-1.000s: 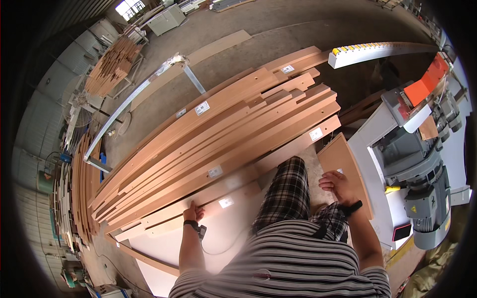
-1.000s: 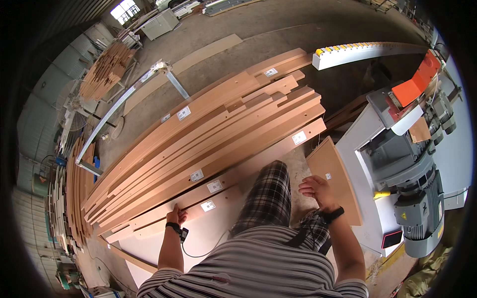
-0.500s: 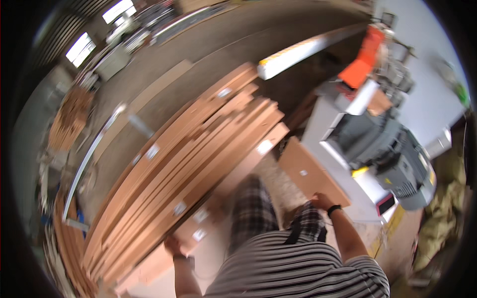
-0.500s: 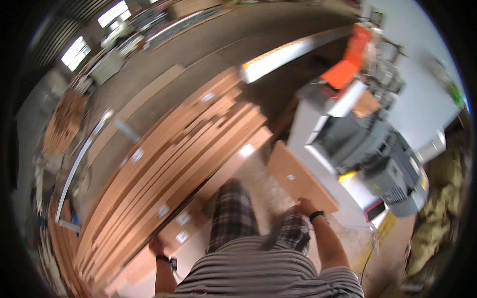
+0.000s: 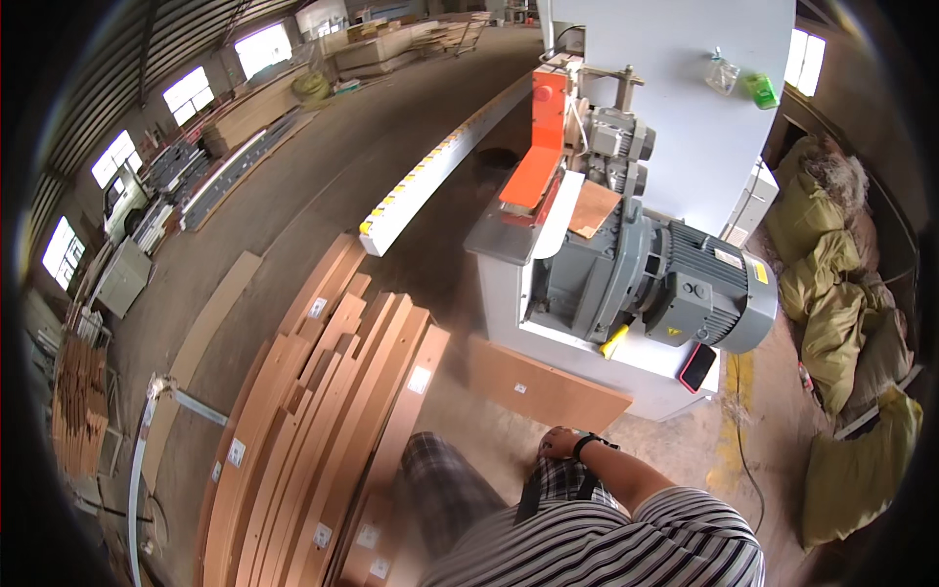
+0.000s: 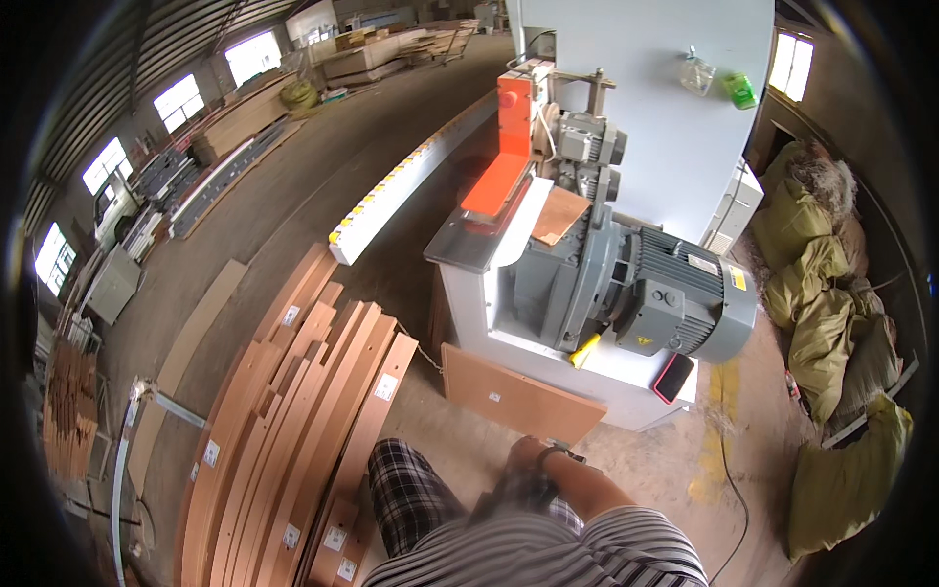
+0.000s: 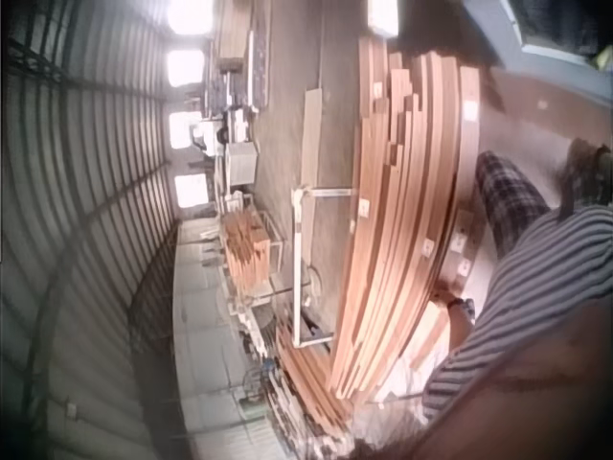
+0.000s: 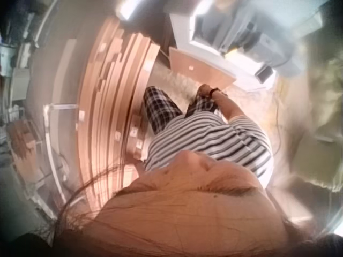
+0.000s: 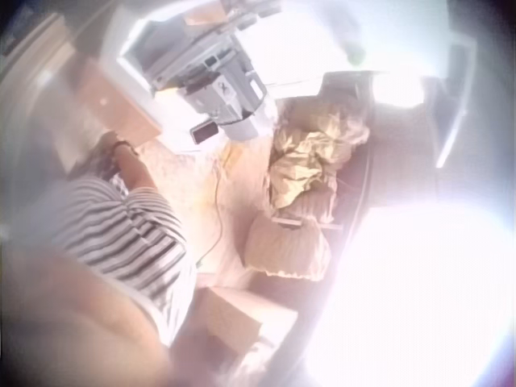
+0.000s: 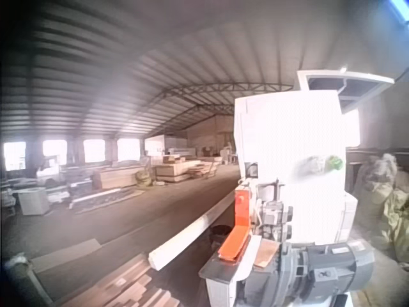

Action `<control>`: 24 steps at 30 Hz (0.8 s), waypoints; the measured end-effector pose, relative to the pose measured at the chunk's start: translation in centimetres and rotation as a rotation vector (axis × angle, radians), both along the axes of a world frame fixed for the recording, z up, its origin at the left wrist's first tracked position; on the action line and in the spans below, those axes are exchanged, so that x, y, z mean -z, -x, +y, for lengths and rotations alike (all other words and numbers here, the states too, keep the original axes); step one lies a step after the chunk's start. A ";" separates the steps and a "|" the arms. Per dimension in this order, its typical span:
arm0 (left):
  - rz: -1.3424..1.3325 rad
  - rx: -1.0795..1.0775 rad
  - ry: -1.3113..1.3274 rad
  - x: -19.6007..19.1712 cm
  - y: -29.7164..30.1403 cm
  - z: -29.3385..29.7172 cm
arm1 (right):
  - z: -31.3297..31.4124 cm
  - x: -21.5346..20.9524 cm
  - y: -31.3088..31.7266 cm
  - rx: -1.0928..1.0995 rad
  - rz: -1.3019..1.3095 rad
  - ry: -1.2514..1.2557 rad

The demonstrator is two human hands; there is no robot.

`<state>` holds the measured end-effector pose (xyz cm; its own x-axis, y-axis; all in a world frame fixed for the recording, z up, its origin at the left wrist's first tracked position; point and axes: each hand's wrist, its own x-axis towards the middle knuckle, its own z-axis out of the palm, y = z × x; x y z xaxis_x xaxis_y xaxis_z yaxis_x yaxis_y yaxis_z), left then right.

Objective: The person picks up long wooden planks from a stack and feeds them into a woodworking machine by hand, one piece at a time.

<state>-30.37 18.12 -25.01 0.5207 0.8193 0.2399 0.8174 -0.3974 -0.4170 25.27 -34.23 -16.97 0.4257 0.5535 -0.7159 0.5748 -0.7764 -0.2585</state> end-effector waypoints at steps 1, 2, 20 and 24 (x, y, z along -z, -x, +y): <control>0.102 -0.029 -0.041 0.1 0.5 -0.3 | 0.4 -0.2 0.0 0.002 -0.010 0.003; 0.180 -0.044 -0.087 0.4 0.7 -0.6 | 1.0 -0.4 0.0 0.013 0.013 -0.005; 0.432 -0.305 0.359 -6.7 -7.9 -5.4 | -1.3 2.6 0.4 -0.066 -0.043 -0.055; -0.371 -0.011 0.014 -0.9 0.4 -0.6 | 1.1 1.5 0.6 -0.076 -0.036 -0.143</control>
